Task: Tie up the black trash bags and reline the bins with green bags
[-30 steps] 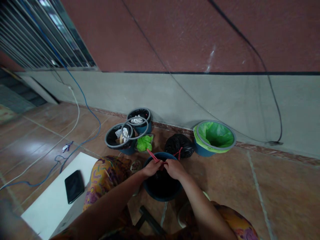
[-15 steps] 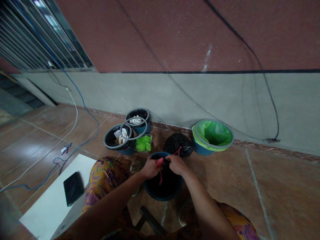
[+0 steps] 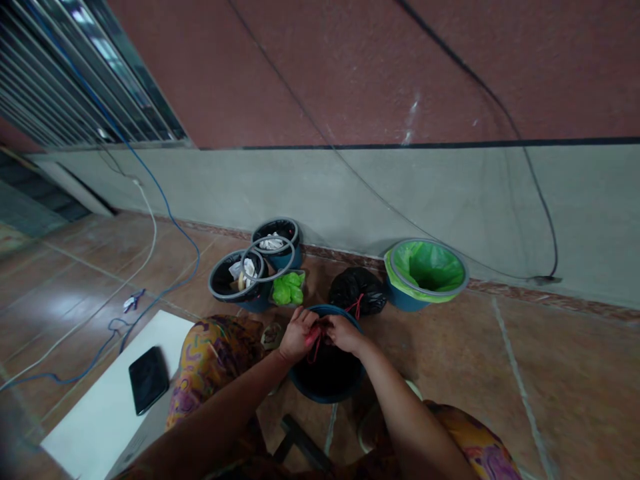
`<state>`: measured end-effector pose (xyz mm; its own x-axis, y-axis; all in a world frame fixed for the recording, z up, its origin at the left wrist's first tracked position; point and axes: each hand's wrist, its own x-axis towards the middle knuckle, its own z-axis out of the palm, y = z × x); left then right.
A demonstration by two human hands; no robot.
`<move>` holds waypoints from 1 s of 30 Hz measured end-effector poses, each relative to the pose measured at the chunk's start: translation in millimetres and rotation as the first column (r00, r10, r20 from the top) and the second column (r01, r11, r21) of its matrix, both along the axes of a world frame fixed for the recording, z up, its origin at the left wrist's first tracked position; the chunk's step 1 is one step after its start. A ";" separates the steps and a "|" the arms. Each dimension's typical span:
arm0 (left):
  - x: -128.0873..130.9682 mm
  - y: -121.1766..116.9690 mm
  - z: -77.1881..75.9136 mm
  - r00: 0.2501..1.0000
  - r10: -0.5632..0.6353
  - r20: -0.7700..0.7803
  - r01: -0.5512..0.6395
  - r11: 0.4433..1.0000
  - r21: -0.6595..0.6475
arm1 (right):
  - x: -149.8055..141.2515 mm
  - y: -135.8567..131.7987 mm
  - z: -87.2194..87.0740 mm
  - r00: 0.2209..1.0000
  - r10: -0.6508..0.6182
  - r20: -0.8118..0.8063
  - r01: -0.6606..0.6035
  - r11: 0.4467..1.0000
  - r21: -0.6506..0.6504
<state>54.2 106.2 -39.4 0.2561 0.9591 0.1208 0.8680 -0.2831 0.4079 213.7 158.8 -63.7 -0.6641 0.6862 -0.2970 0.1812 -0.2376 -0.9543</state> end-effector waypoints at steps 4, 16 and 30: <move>-2.6 -2.4 -0.9 1.000 0.024 -0.015 -0.023 0.995 0.101 | -1.2 -1.0 4.1 0.997 -0.030 0.076 0.032 0.999 -0.019; -1.4 -7.4 -12.7 0.983 0.171 0.060 -0.164 0.981 -0.106 | -0.9 6.9 23.1 0.866 -0.248 0.435 -0.052 0.819 0.571; -17.2 -20.0 -34.0 0.936 0.344 0.078 -0.308 0.905 -0.293 | 12.4 2.7 47.1 0.505 -0.278 0.817 -0.411 0.755 0.511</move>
